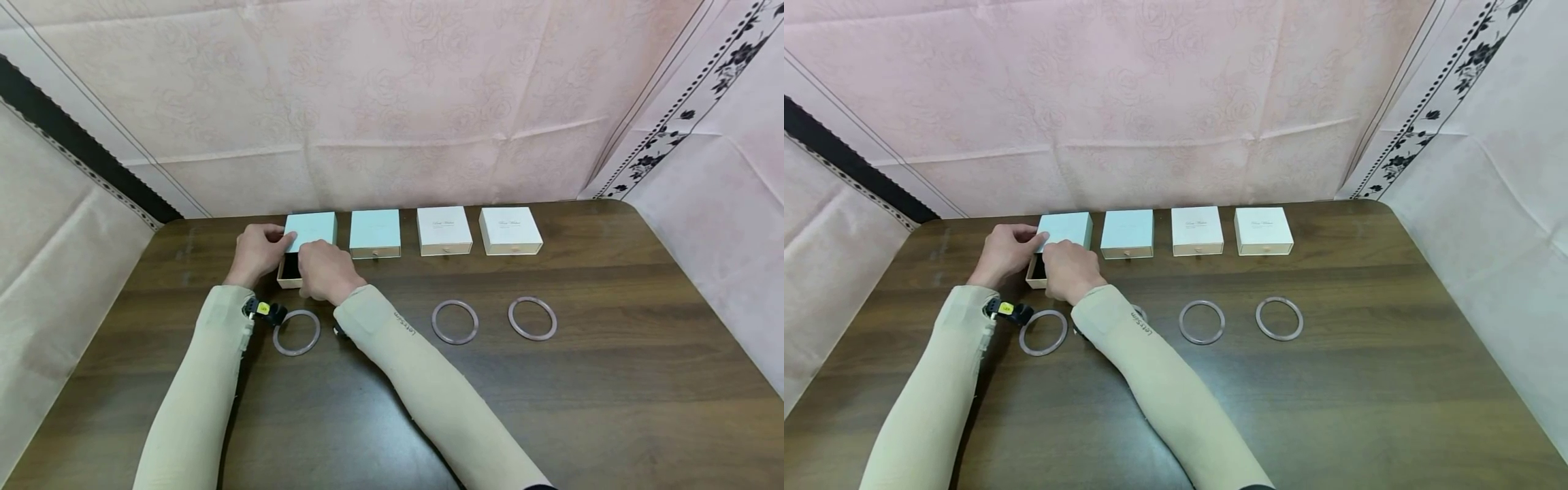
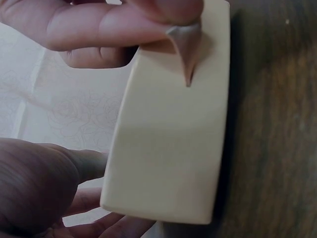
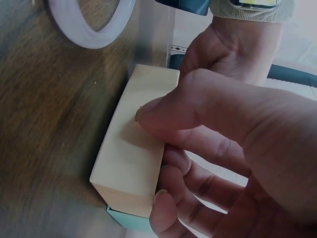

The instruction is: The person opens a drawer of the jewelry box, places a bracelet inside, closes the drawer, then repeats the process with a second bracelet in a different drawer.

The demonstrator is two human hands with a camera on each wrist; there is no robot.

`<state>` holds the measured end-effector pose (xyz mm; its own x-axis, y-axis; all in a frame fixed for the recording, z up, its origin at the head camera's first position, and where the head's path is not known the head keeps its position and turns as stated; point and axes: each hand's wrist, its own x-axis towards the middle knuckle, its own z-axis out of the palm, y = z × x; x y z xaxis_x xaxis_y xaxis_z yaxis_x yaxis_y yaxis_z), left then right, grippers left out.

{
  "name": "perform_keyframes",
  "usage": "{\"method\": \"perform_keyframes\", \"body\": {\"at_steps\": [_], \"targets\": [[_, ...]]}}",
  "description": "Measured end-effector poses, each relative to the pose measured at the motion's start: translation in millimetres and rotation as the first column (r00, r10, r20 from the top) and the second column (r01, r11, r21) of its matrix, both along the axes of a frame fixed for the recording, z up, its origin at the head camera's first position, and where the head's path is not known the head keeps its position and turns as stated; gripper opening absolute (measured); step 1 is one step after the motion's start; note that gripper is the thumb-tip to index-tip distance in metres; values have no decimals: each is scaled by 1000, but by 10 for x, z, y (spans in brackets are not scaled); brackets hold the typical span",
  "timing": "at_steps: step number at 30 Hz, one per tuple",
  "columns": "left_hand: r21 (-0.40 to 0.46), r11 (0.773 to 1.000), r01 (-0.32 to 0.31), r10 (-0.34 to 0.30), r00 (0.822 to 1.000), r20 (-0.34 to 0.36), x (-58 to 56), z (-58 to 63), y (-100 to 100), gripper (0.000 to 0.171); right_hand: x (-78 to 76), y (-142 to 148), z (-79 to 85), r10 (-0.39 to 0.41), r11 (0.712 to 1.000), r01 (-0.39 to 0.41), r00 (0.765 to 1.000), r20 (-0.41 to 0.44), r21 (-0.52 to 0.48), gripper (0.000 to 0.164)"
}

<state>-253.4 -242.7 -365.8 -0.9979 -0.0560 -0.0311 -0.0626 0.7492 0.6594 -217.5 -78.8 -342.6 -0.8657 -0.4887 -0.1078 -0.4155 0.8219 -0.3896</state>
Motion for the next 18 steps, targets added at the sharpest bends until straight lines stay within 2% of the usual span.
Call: {"method": "perform_keyframes", "body": {"at_steps": [18], "targets": [[-4,1000,-3,3,1000,2,-3,-3,0,50,24,-6,12,5,1000,-6,1000,7,30,29]]}}
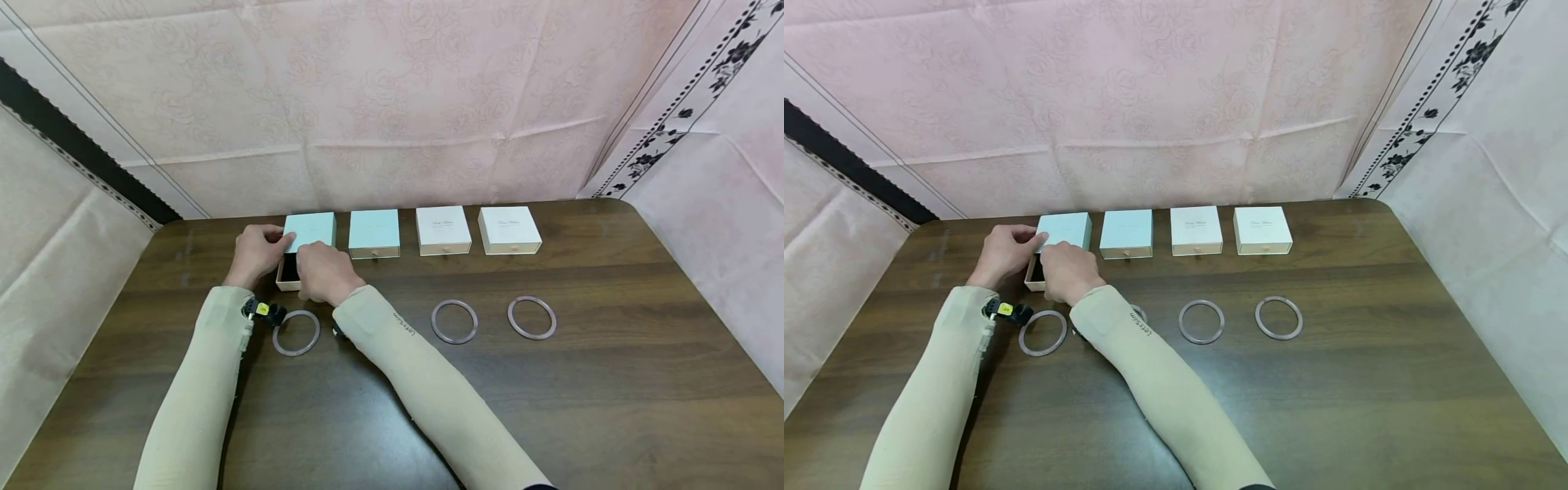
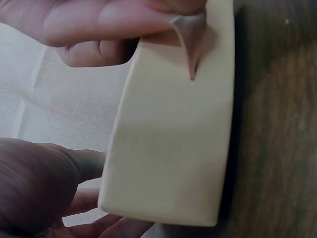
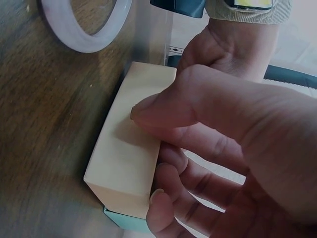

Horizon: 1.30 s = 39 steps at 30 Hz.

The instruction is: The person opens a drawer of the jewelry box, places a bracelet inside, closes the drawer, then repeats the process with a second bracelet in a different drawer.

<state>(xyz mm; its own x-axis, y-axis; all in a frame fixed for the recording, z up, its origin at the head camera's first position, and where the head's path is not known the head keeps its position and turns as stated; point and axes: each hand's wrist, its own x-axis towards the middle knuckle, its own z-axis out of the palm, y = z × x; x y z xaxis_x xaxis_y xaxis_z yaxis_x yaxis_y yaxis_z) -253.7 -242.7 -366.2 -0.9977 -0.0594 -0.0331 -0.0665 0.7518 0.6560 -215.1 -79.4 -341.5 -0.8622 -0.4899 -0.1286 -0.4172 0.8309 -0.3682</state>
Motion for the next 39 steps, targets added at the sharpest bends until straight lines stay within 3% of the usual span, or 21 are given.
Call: {"method": "perform_keyframes", "body": {"at_steps": [39], "targets": [[4,1000,8,-8,1000,-9,-9,-17,-14,52,28,2,14,27,1000,-27,999,18,8,25]]}}
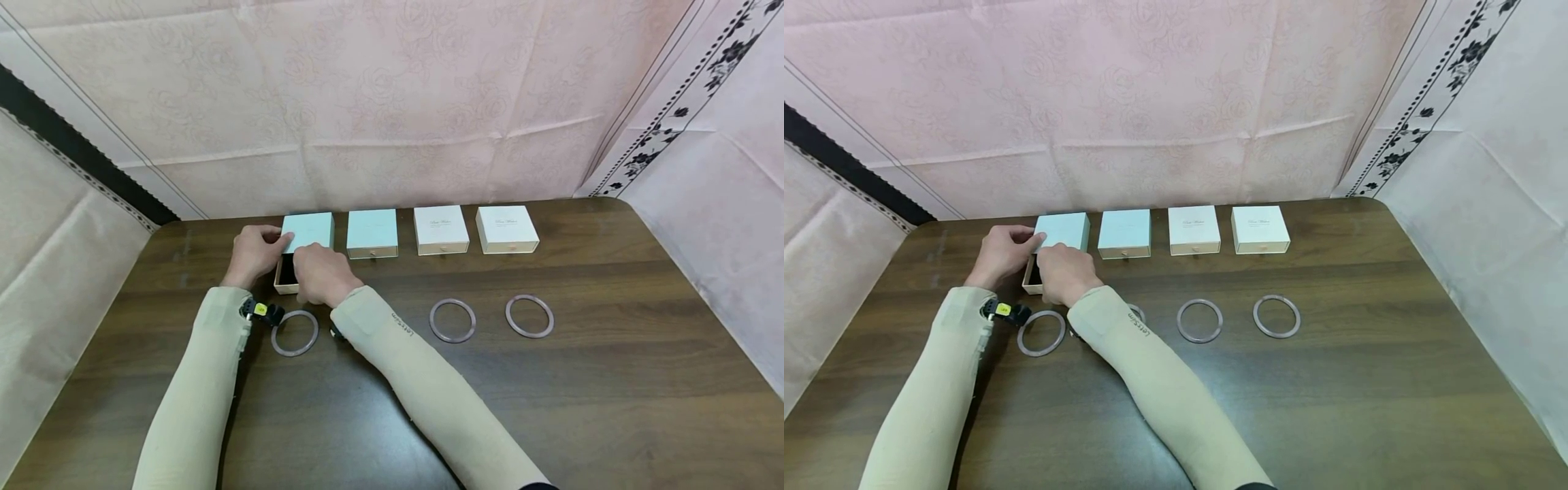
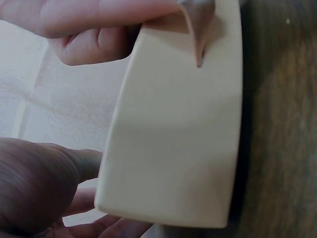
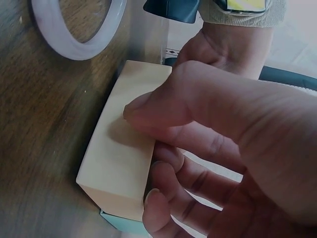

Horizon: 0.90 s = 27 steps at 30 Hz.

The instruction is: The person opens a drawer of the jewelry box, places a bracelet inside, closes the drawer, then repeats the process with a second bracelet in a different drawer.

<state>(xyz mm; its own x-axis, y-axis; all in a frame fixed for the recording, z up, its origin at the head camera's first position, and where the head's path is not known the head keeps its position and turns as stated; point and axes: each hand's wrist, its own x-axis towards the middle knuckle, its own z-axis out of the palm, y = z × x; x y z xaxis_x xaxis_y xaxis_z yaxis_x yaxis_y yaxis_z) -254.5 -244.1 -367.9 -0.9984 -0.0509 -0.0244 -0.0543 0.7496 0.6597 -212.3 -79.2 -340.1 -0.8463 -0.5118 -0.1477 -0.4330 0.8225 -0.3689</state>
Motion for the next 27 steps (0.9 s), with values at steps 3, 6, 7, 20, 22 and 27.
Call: {"method": "perform_keyframes", "body": {"at_steps": [3,6,7,20,22,27], "targets": [[-3,1000,1,-1,1000,-6,5,-4,-3,51,7,-1,1,0,1000,0,1000,-2,0,27],[-4,1000,3,-3,1000,-9,9,-6,-6,50,16,-2,-1,-3,1000,3,1000,-5,-2,29],[-6,1000,3,-3,1000,-9,11,-6,-8,50,21,-2,-3,-4,1000,4,1000,-6,-5,29],[-8,1000,3,-3,1000,-2,22,-1,-15,49,109,69,-14,-2,993,-4,999,-52,-115,38],[-4,1000,4,-4,1000,-6,20,-3,-11,48,123,93,-7,-2,990,-6,998,-57,-141,40],[6,1000,3,-3,1000,-17,7,-14,-3,48,164,143,9,7,982,-23,996,-86,-187,42]]}}
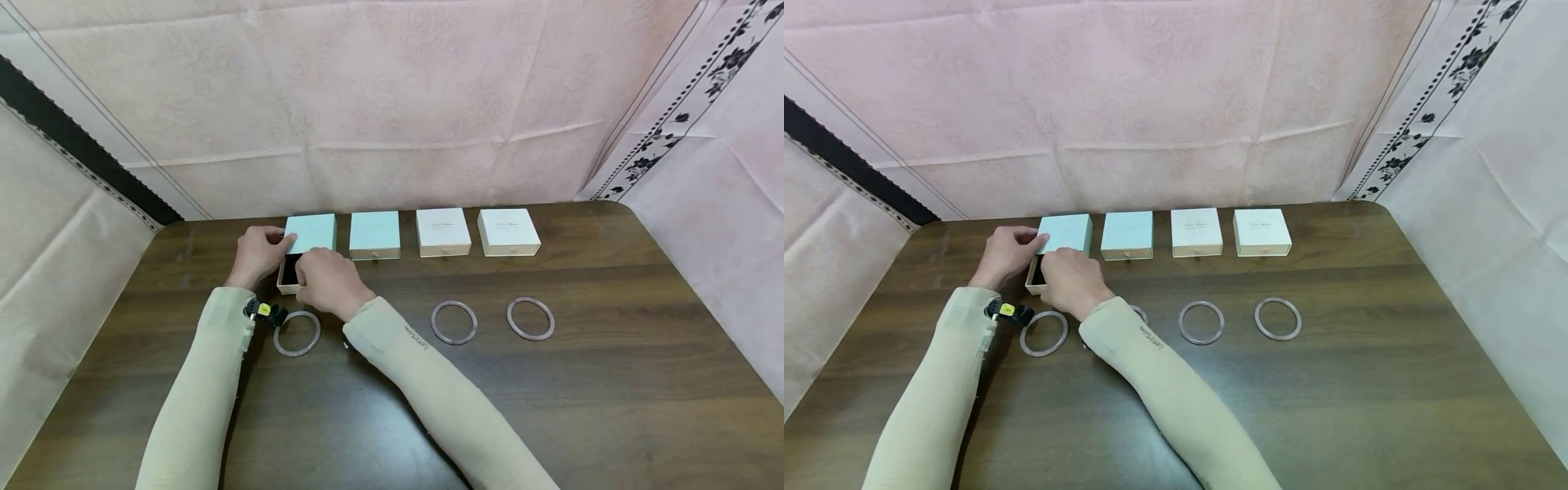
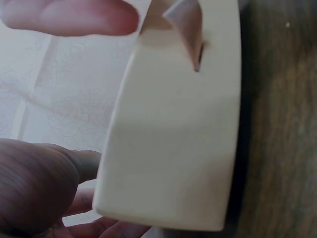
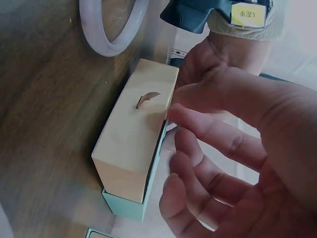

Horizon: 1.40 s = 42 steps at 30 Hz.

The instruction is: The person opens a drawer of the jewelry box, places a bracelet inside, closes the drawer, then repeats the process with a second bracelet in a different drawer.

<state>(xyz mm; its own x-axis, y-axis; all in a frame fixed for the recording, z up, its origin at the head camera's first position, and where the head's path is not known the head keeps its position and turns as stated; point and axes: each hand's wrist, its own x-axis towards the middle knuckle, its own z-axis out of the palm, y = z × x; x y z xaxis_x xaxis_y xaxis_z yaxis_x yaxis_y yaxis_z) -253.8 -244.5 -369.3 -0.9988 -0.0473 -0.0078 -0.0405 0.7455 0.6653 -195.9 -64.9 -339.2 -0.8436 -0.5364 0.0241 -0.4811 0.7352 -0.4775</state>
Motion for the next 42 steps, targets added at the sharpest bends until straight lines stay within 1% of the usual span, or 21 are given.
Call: {"method": "perform_keyframes", "body": {"at_steps": [5,11,16,17,21,23,30,36,38,42], "targets": [[0,1000,7,-7,1000,2,-8,-18,15,48,62,48,1,-1,1000,1,999,-40,-13,33],[0,1000,4,-4,1000,8,-7,-20,25,49,137,85,-1,13,1000,-14,999,-38,-19,22],[5,1000,-6,6,1000,29,7,4,30,50,192,98,-12,24,999,-23,999,-27,27,9],[6,1000,-8,8,999,33,9,9,30,50,199,99,-14,26,999,-26,999,-23,37,9],[10,1000,-9,8,999,44,5,24,33,51,231,101,-11,32,996,-31,999,-9,81,25],[11,1000,-6,6,999,46,1,30,33,52,243,102,-12,35,995,-34,999,-9,98,30],[13,1000,-1,1,999,43,-14,33,25,52,308,76,-9,58,990,-56,998,-12,133,41],[18,1000,-4,3,999,44,0,18,17,51,364,14,-41,69,982,-65,998,-15,175,52],[16,1000,-4,3,999,40,3,18,17,51,373,0,-51,68,981,-63,998,-18,183,52],[14,1000,-4,4,1000,29,7,18,24,50,390,-20,-58,64,978,-58,998,-22,203,46]]}}
